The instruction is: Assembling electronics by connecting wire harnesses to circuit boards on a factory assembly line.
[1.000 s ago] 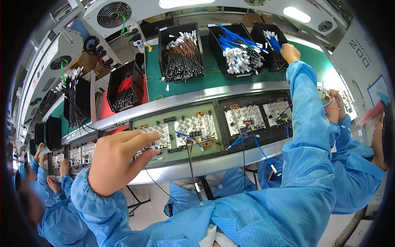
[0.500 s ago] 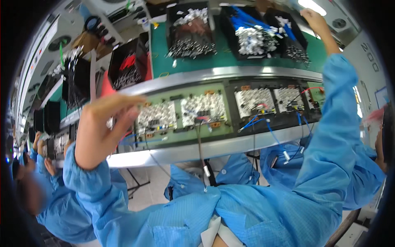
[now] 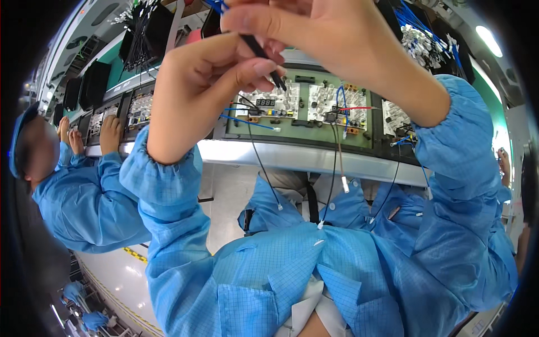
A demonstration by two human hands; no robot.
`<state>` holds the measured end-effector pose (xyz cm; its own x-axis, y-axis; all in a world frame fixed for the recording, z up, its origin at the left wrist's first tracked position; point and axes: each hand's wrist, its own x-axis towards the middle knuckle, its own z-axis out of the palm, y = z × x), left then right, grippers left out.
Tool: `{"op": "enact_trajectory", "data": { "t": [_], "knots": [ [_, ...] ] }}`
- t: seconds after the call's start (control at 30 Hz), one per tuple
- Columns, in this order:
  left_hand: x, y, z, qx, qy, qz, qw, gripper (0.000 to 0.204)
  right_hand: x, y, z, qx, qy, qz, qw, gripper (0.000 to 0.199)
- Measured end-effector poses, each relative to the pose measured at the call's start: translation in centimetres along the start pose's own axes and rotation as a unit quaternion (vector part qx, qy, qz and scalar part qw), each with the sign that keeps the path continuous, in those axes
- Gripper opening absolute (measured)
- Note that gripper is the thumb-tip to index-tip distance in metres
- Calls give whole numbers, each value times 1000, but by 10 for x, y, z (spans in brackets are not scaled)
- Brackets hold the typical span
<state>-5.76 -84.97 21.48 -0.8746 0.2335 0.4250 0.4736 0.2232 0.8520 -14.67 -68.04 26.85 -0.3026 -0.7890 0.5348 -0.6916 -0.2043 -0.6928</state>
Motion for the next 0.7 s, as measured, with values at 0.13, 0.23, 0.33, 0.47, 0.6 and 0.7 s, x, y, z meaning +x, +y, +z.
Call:
{"op": "enact_trajectory", "data": {
  "t": [0.13,0.23,0.33,0.47,0.6,0.7],
  "knots": [
    [-22,-13,2,22,81,-49,995,11,-9,8,25,-16,6,11,1000,12],
    [-23,-16,-4,23,90,-51,994,12,-13,19,28,46,18,58,997,10],
    [-21,-16,-27,38,123,-45,991,15,-21,25,8,41,37,131,990,6],
    [6,-53,-99,66,96,-19,993,14,-44,21,-26,11,96,259,961,9],
    [36,-104,-117,126,-84,6,988,7,-77,-11,-46,-137,116,282,942,21],
    [33,-146,-105,93,-182,-48,978,6,-101,-35,-45,-167,99,293,936,17]
  ]
}}
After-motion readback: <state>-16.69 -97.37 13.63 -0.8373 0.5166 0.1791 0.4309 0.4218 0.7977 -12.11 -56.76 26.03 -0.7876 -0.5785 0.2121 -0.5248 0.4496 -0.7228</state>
